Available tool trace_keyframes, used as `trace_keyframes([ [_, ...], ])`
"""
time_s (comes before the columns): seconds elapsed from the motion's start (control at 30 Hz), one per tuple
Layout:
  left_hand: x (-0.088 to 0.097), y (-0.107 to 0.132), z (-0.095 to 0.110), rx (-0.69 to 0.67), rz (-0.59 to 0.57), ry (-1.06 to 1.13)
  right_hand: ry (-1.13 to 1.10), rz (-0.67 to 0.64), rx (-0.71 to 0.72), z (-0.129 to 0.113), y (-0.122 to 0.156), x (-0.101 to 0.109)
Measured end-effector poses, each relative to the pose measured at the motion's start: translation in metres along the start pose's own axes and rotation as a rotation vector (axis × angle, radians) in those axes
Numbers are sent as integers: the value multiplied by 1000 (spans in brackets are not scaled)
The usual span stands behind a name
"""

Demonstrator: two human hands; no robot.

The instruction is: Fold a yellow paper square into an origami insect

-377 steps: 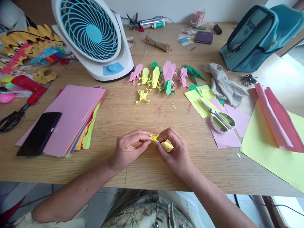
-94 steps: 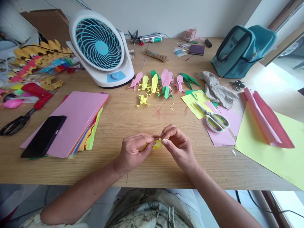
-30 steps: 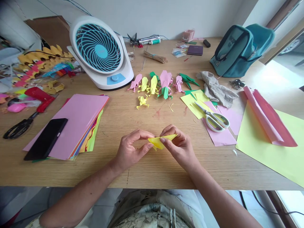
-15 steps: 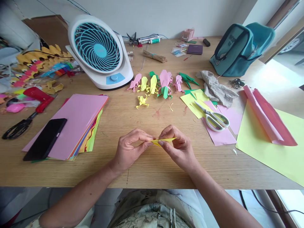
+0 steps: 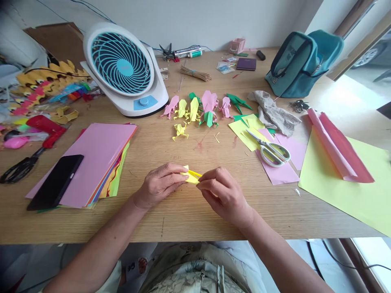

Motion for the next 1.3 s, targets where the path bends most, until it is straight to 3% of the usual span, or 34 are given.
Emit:
trace_keyframes([
  [0.13,-4,5,-3,-48,-51,-37,117,-93,124,-5,7,5],
  [0.3,-15,10,-10,34,-138,38,124,-44,-52,-4,17,13],
  [0.47,-20,11,-13,-68,-192,-5,139,-222,-112,0,23,8],
  [0.63,-19,10,-10,-119,-290,-74,168,-312,-79,0,24,2],
  [0.9,-16,14,-10,-90,-384,-86,234,-361,-16,2,30,5],
  [1.3,-4,30,0,-19,-552,-139,297,-555,54,-10,42,11],
])
Point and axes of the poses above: each hand's wrist, its own y-axis away from the middle knuckle, its own x-axis out of the back of the hand, z = x × y, the point moved 1 cm from there along -y, towards the middle knuckle, and after that the axes turned 11 degrees about z, right-handed, at the moved point
